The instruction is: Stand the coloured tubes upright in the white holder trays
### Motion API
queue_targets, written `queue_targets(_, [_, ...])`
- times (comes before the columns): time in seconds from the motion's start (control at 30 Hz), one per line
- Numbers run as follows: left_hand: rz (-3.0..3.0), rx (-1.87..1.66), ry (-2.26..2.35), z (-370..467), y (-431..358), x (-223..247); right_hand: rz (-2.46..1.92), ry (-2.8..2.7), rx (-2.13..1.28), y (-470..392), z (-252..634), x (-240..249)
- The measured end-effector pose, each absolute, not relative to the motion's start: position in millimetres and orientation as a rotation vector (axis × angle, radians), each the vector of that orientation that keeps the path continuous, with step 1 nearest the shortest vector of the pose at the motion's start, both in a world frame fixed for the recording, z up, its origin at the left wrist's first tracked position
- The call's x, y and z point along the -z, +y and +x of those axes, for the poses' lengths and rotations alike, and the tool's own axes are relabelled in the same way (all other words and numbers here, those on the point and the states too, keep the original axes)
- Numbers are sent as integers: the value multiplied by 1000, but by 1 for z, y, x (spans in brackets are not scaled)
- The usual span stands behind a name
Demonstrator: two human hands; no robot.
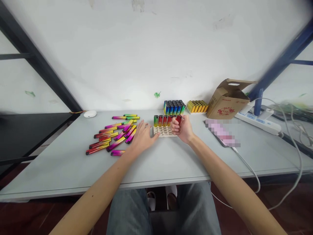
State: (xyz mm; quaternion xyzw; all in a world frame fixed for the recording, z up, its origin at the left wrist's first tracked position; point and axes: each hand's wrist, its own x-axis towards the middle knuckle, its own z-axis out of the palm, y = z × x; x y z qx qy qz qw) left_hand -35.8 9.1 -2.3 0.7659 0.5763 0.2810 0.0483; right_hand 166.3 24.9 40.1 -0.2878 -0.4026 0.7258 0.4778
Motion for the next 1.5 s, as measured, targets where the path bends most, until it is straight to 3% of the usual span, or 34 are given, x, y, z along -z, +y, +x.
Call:
queue_targets(0.27, [2508,-613,1726,-38,9,4,-809,-1003,-1759,20,159,-41])
queue_targets(1.03, [2604,-565,1445,-32,9,12,-761,-1137,-1803,21,157,-38])
queue_targets(1.33, [2519,-672,1576,-33,10,14,-806,-1231,-1381,25,158,-30])
queue_targets(1.5, [2529,-878,1493,-32,9,8,-808,-1504,-878,29,160,-24])
